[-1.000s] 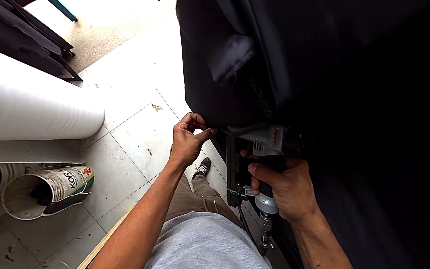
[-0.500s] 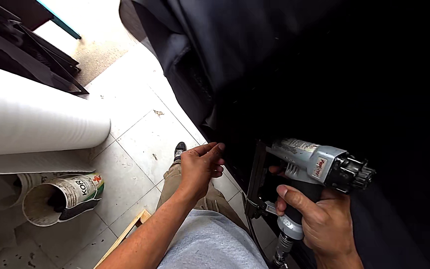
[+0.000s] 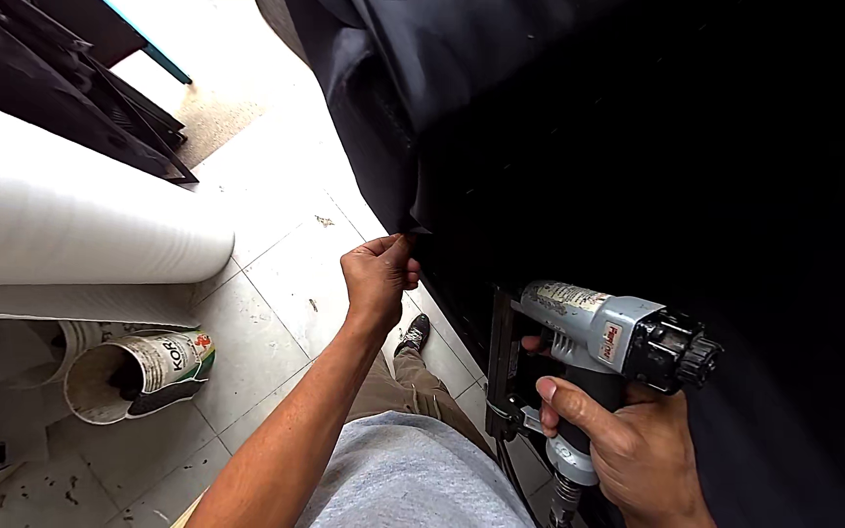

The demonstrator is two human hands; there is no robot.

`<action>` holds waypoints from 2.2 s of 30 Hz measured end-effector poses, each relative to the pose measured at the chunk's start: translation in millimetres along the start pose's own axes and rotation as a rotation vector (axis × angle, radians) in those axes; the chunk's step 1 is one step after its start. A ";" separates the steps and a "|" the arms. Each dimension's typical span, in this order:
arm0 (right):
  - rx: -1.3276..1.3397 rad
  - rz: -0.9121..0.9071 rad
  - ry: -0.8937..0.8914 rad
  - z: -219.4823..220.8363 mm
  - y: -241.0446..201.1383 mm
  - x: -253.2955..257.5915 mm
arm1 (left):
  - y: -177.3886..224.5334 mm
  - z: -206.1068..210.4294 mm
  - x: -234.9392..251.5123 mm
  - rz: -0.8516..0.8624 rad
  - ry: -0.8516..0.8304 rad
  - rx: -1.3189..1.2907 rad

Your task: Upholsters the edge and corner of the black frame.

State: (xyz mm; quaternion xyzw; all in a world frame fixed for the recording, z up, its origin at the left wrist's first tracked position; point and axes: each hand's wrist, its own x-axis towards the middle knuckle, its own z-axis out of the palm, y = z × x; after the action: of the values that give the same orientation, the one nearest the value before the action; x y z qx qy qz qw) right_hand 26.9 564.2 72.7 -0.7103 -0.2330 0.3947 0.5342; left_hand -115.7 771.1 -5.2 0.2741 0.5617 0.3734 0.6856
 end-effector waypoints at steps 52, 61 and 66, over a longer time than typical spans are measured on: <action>-0.457 -0.035 0.097 123.6 4.5 37.9 | 47.9 14.3 249.5 0.457 -1.100 0.086; -0.560 -0.078 0.115 134.1 -8.7 46.8 | 68.6 8.0 224.7 0.279 -1.136 0.202; -0.100 0.145 0.176 101.0 -38.4 12.1 | 92.9 -41.7 171.0 0.526 -0.477 0.611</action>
State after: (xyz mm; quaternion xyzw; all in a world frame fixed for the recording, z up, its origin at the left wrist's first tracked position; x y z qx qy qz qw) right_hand -44.4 643.7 93.3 -0.7828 -0.1526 0.3564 0.4868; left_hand -159.9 962.5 -37.1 0.6747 0.3841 0.2787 0.5653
